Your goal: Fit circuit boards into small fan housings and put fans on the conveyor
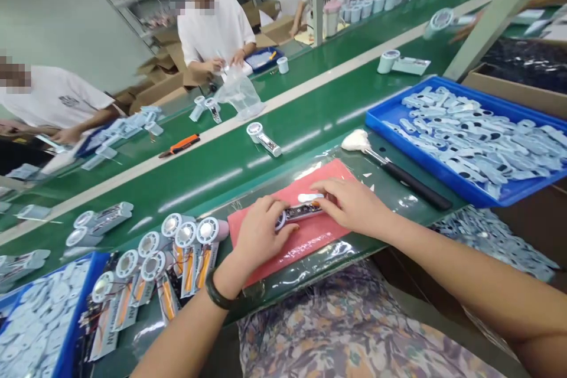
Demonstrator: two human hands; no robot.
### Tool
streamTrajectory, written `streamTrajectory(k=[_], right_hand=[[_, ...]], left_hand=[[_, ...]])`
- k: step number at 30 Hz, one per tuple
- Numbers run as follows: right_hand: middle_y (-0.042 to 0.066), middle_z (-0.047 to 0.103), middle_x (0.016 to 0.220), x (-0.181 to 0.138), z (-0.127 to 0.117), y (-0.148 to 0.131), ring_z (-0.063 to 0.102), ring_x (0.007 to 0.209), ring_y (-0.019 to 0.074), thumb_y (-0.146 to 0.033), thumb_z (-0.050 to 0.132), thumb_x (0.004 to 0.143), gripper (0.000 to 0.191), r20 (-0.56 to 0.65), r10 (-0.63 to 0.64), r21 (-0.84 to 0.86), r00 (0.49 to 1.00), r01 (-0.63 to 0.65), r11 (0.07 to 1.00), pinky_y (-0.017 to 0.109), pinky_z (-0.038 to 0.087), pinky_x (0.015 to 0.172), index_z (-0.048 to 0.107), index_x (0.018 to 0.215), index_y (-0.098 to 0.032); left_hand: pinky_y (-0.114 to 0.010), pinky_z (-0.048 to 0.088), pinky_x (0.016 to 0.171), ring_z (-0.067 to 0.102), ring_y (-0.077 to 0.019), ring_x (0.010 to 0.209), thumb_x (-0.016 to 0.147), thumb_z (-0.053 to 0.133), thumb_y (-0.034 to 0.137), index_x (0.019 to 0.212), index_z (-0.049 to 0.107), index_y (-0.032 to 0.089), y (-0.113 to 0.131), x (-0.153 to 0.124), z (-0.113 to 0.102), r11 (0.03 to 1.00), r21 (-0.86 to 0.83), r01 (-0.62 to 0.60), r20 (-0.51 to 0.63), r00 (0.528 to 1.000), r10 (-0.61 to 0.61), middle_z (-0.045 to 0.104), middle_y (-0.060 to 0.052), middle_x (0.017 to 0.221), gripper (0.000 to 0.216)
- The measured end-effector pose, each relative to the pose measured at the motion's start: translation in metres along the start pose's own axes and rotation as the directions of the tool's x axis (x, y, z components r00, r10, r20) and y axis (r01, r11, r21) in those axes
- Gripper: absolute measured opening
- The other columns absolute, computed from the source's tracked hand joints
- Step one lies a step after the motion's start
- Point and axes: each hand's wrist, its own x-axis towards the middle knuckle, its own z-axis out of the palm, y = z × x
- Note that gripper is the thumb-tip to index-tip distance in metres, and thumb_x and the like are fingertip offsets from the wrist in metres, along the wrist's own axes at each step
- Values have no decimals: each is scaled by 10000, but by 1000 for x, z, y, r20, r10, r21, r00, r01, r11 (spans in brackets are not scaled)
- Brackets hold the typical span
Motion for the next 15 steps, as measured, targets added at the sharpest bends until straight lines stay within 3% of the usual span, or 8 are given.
streamTrajectory(k=[9,12,15], right_hand=[[92,719,959,10,18,-17,661,893,246,-303,466,1046,273,146,-154,-166,977,177,970,368,498,752,709,999,-186],[86,706,926,10,17,-15,657,880,255,-277,478,1032,260,161,-202,-154,966,227,962,383,505,743,716,979,-186],[71,692,914,10,20,-7,654,866,244,-281,500,1020,254,131,-189,-62,973,198,978,384,513,737,731,941,-211]], left_hand=[[-450,519,928,624,-260,1042,933,666,325,1159,647,217,0,0,3,967,-253,-29,-113,994,0,699,-85,1093,251],[-439,521,918,634,-242,1019,972,600,272,1094,678,216,6,-2,4,962,-270,-43,-153,988,1,714,-80,1060,155],[-418,530,875,637,-228,968,966,600,221,1020,697,203,11,-1,8,961,-275,-3,-168,985,-45,717,-74,1002,112]])
